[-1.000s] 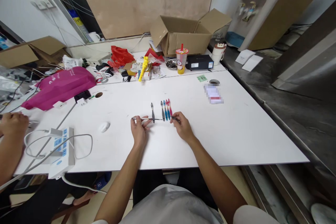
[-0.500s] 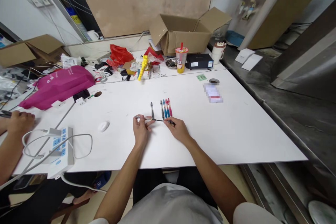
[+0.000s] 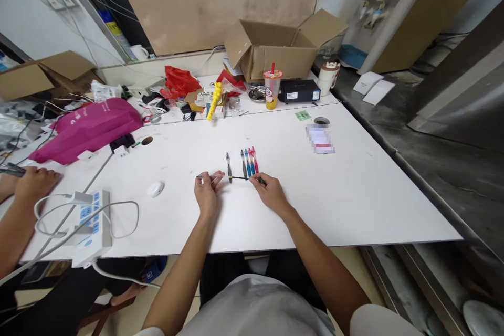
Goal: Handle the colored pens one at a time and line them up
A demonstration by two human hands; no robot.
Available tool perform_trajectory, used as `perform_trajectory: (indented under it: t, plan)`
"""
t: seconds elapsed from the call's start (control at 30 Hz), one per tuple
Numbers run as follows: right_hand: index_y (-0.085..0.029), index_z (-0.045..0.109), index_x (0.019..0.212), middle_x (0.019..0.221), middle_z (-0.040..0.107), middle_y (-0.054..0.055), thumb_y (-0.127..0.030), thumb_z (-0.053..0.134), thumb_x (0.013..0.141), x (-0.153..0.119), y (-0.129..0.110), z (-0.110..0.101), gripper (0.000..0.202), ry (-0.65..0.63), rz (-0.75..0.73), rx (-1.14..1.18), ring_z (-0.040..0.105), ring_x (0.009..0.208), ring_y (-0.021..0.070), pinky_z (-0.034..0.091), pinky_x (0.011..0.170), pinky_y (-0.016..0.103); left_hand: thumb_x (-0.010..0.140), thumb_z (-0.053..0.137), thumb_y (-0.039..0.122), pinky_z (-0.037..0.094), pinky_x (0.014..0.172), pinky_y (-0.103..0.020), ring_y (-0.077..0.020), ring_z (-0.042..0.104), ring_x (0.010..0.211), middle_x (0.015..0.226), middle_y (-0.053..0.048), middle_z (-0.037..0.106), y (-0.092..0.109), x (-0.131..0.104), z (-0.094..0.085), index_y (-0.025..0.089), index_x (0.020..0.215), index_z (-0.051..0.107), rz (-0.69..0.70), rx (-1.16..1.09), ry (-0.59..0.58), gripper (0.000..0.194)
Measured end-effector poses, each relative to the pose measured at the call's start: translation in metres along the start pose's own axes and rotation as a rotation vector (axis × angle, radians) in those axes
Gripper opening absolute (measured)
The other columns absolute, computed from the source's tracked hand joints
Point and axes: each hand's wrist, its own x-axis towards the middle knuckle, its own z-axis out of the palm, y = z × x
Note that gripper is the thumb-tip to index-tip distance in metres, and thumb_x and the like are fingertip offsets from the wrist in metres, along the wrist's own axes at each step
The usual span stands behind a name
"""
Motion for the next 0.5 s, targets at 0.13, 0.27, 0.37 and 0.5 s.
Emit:
perform_trajectory:
  t: [0.13,0.27,0.37,0.5]
  plan:
    - [-0.021,0.074,0.098,0.063,0.049,-0.002,-0.059,0.063,0.088,0.0,0.0028,0.0016,0.041,-0.011,0.011,-0.014,0.039,0.057,0.0141,0.032,0.053,0.028,0.088,0.069,0.061,0.057,0.059,-0.024,-0.0249,0.079,0.087,0.092,-0.011,0.078,-0.001,-0.0057,0.0044,0.021,0.102,0.048,-0.007,0.029,-0.071,0.048]
    - [-0.021,0.073,0.097,0.064,0.049,-0.003,-0.057,0.063,0.089,-0.0011,0.0002,0.0017,0.039,-0.023,0.002,-0.019,0.038,0.057,0.0137,0.031,0.053,0.028,0.088,0.069,0.061,0.057,0.059,-0.024,-0.025,0.079,0.086,0.092,-0.011,0.078,-0.0022,-0.0068,0.0054,0.021,0.101,0.048,-0.016,0.026,-0.092,0.047]
    - [-0.02,0.073,0.097,0.06,0.044,-0.004,-0.058,0.062,0.09,-0.0018,-0.0036,-0.0003,0.04,-0.011,0.004,-0.005,0.035,0.056,0.0135,0.029,0.053,0.028,0.09,0.068,0.059,0.058,0.06,-0.023,-0.0237,0.079,0.088,0.097,-0.013,0.078,-0.0021,-0.0036,0.0037,0.02,0.101,0.048,-0.037,-0.012,-0.034,0.045]
    - [-0.02,0.073,0.097,0.058,0.041,-0.005,-0.06,0.063,0.088,-0.0016,-0.0039,-0.0016,0.042,0.003,0.004,0.009,0.036,0.056,0.0139,0.029,0.053,0.028,0.09,0.067,0.058,0.058,0.061,-0.023,-0.0232,0.079,0.09,0.098,-0.014,0.078,-0.003,-0.0018,0.0029,0.02,0.102,0.048,-0.042,-0.016,-0.001,0.044]
